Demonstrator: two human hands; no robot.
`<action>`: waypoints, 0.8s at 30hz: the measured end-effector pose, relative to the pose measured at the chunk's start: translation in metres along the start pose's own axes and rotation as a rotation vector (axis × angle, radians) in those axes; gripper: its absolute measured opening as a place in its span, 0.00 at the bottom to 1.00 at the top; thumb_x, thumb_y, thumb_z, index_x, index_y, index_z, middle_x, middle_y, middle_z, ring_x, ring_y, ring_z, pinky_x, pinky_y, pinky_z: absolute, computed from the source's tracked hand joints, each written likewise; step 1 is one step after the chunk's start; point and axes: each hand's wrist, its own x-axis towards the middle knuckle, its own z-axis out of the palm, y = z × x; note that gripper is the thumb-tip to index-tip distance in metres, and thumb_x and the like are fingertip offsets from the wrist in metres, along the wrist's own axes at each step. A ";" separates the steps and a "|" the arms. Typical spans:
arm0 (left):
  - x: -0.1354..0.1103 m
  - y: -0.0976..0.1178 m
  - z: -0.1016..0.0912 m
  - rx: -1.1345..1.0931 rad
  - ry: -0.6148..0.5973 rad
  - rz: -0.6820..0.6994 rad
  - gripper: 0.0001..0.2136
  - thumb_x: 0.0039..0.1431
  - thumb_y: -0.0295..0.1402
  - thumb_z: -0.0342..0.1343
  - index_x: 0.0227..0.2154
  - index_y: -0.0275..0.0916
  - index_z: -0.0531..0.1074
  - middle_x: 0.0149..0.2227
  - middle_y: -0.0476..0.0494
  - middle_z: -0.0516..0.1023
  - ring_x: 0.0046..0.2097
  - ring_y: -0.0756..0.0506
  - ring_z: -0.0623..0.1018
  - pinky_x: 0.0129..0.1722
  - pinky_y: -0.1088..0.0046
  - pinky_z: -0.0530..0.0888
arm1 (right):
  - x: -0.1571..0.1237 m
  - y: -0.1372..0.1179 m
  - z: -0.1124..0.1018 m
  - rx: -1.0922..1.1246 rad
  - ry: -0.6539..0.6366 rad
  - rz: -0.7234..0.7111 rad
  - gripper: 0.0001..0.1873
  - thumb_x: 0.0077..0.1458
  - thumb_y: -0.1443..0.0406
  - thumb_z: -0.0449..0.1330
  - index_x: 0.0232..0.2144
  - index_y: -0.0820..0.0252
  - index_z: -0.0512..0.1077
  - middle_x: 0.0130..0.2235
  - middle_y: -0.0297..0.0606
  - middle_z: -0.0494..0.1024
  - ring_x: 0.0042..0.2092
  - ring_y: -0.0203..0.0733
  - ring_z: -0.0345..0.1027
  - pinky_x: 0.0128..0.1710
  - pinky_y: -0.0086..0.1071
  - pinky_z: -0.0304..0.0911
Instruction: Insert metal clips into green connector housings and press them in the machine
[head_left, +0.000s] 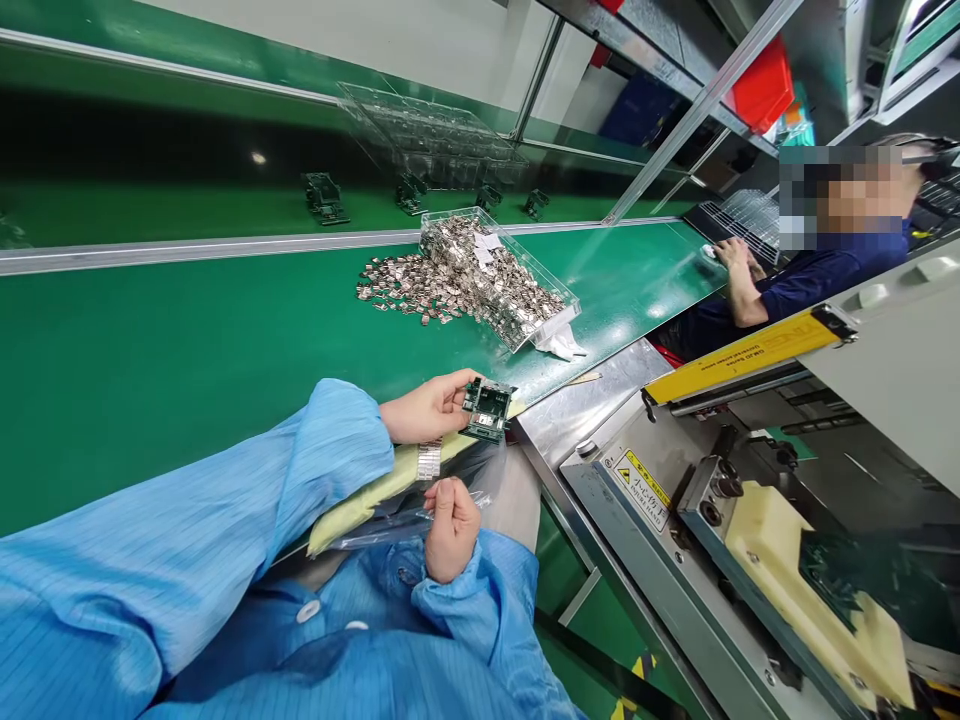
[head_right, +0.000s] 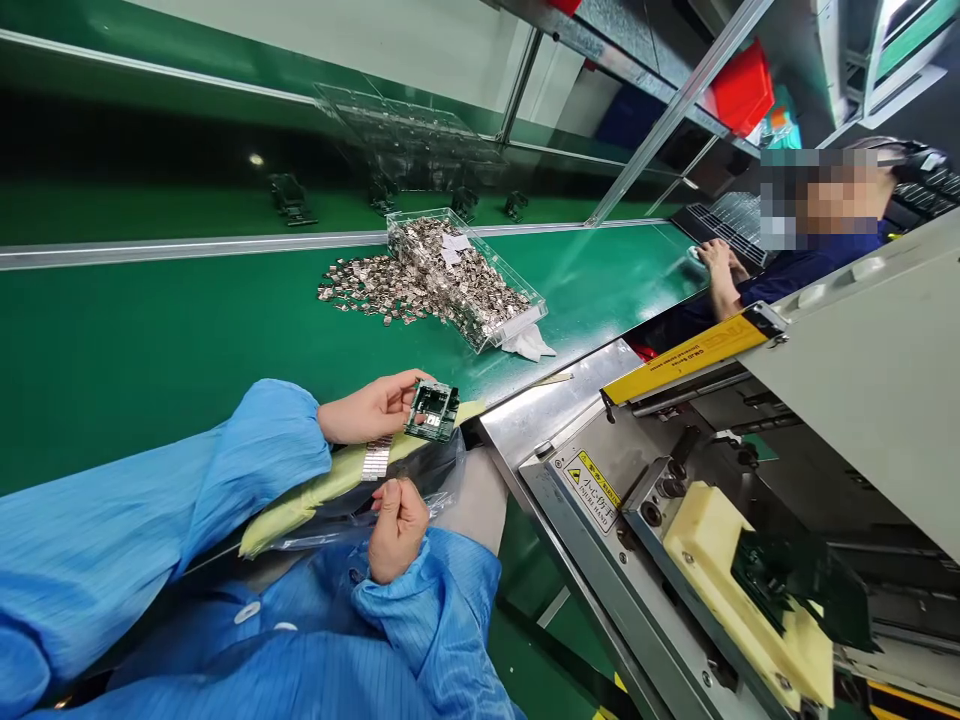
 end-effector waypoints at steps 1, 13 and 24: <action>0.002 -0.001 -0.001 0.002 0.003 0.000 0.18 0.47 0.25 0.62 0.42 0.36 0.65 0.37 0.46 0.75 0.41 0.48 0.77 0.41 0.75 0.71 | 0.004 0.003 -0.004 -0.034 -0.029 0.025 0.25 0.63 0.50 0.45 0.25 0.57 0.70 0.23 0.34 0.70 0.26 0.39 0.63 0.27 0.31 0.57; -0.032 0.011 0.005 0.080 0.183 -0.002 0.18 0.52 0.30 0.60 0.44 0.38 0.61 0.35 0.49 0.72 0.36 0.50 0.76 0.36 0.75 0.74 | 0.035 -0.007 -0.054 -0.148 -0.196 0.155 0.16 0.47 0.53 0.65 0.20 0.59 0.76 0.18 0.35 0.74 0.18 0.37 0.64 0.18 0.29 0.59; -0.084 -0.003 0.036 0.203 0.403 0.113 0.14 0.61 0.32 0.51 0.49 0.41 0.60 0.41 0.45 0.74 0.40 0.50 0.76 0.39 0.77 0.74 | 0.025 -0.085 -0.023 0.129 0.100 -0.243 0.03 0.53 0.65 0.64 0.31 0.56 0.79 0.43 0.41 0.68 0.44 0.43 0.68 0.41 0.35 0.68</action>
